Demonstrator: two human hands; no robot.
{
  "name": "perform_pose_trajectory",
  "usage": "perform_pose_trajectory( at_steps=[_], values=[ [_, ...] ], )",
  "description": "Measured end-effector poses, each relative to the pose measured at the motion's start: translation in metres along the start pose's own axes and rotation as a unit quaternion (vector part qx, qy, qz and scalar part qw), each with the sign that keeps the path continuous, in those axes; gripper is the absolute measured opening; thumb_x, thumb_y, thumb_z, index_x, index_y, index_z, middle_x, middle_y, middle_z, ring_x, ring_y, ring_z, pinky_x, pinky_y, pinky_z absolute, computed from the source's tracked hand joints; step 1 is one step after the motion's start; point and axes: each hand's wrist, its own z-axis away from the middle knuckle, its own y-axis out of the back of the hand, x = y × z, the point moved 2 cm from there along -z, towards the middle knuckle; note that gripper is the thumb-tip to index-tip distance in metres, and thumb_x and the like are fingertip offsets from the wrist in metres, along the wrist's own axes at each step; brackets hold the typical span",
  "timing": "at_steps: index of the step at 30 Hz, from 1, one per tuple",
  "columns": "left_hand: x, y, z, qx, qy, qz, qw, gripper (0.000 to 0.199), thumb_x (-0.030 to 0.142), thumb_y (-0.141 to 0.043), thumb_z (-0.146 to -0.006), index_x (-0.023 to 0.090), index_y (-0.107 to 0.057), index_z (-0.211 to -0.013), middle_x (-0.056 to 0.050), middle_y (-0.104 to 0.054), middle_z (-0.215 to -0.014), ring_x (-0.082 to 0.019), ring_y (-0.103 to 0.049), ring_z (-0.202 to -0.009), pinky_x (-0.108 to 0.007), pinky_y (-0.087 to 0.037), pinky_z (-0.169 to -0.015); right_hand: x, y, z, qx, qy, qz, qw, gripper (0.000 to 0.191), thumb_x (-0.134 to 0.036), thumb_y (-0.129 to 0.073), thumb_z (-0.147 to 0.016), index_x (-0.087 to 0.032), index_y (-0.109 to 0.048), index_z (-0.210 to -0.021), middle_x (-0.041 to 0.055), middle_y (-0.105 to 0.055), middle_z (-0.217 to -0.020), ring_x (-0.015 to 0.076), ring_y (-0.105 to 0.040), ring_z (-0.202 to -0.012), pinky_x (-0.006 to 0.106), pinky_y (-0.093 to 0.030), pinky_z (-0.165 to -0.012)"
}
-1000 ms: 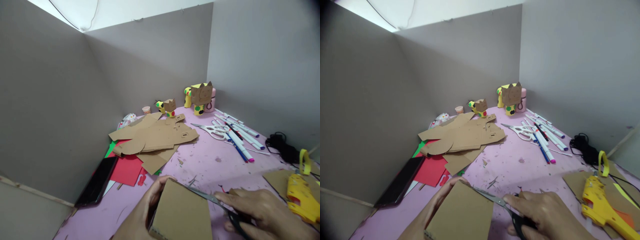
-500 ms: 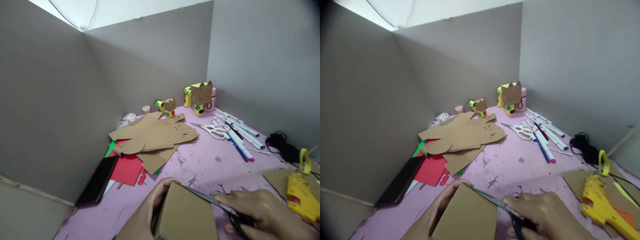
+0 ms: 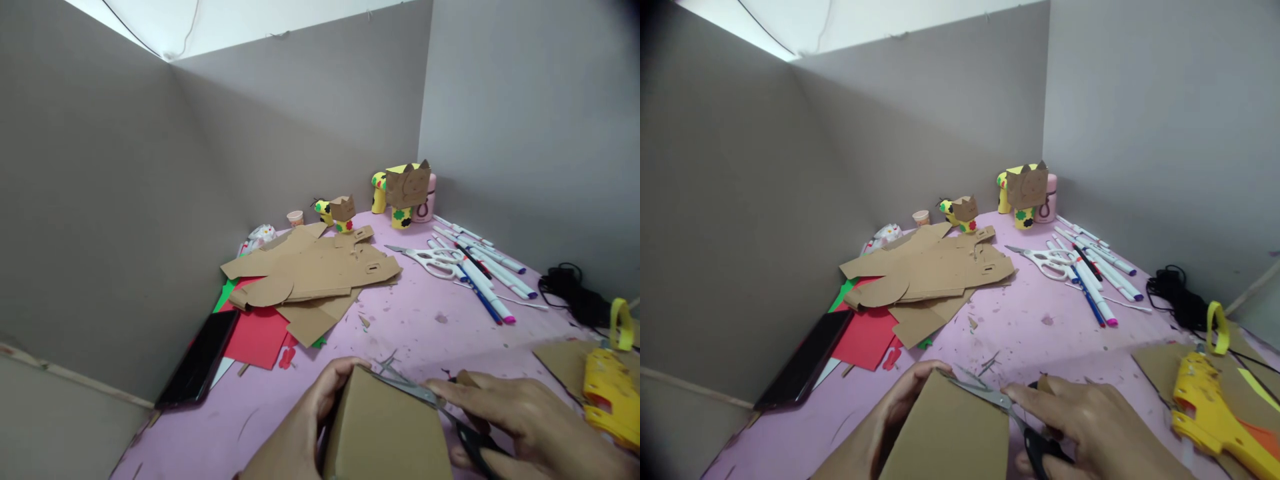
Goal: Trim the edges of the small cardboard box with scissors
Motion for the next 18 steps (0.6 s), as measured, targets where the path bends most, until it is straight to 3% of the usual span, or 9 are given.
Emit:
perform_pose_trajectory(
  at_steps=[2,6,10,12,15,18],
  values=[
    [-0.004,0.000,0.001,0.003,-0.007,0.024,1.000,0.093,0.054,-0.081,-0.049,0.026,-0.040,-0.128,-0.010,-0.045,-0.130,-0.032,-0.041,-0.125,-0.042,-0.030,-0.107,0.001,-0.001,0.000,-0.013,0.003,-0.014,1.000,0.064,-0.006,-0.056,-0.060,-0.031,-0.062,-0.119,0.0014,-0.071,-0.074,0.0201,-0.067,-0.062,0.026,-0.050,-0.055],
    [-0.006,-0.001,0.001,-0.013,0.001,0.041,0.999,0.094,0.051,-0.083,-0.049,0.027,-0.040,-0.129,-0.011,-0.045,-0.133,-0.034,-0.041,-0.128,-0.044,-0.030,-0.107,-0.002,-0.002,-0.001,-0.058,-0.019,-0.029,0.998,0.060,-0.004,-0.052,-0.064,-0.033,-0.061,-0.116,-0.0002,-0.071,-0.077,0.0191,-0.067,-0.066,0.026,-0.048,-0.057],
    [-0.003,-0.002,0.000,-0.014,-0.003,0.029,0.999,0.093,0.053,-0.082,-0.048,0.025,-0.042,-0.128,-0.011,-0.049,-0.130,-0.035,-0.044,-0.124,-0.046,-0.031,-0.105,-0.005,0.001,-0.003,-0.076,-0.026,-0.053,0.995,0.036,-0.005,-0.051,-0.071,-0.029,-0.067,-0.093,-0.0019,-0.071,-0.073,0.0162,-0.067,-0.063,0.023,-0.046,-0.056],
    [-0.005,-0.001,-0.003,-0.003,-0.018,0.015,1.000,0.097,0.053,-0.084,-0.045,0.025,-0.042,-0.127,-0.011,-0.050,-0.130,-0.035,-0.045,-0.124,-0.045,-0.034,-0.104,-0.003,0.002,-0.005,-0.056,-0.033,-0.095,0.993,0.027,-0.011,-0.053,-0.077,-0.028,-0.069,-0.091,-0.0013,-0.072,-0.075,0.0164,-0.067,-0.065,0.022,-0.049,-0.058],
    [-0.013,0.002,-0.009,0.064,-0.087,-0.087,0.990,0.085,0.060,-0.074,-0.057,0.025,-0.043,-0.127,-0.011,-0.054,-0.126,-0.033,-0.051,-0.118,-0.043,-0.040,-0.099,0.003,-0.002,-0.007,0.022,-0.100,-0.207,0.973,0.025,-0.028,-0.060,-0.081,-0.026,-0.071,-0.103,0.0000,-0.072,-0.078,0.0194,-0.068,-0.070,0.025,-0.054,-0.062],
    [-0.022,0.002,-0.014,0.186,-0.215,-0.268,0.920,0.073,0.047,-0.070,-0.066,0.028,-0.039,-0.129,-0.011,-0.054,-0.125,-0.034,-0.052,-0.116,-0.048,-0.038,-0.099,0.008,-0.020,-0.010,0.089,-0.187,-0.335,0.919,0.041,-0.038,-0.062,-0.081,-0.023,-0.064,-0.119,0.0008,-0.069,-0.073,0.0177,-0.065,-0.061,0.025,-0.054,-0.052]
  ],
)
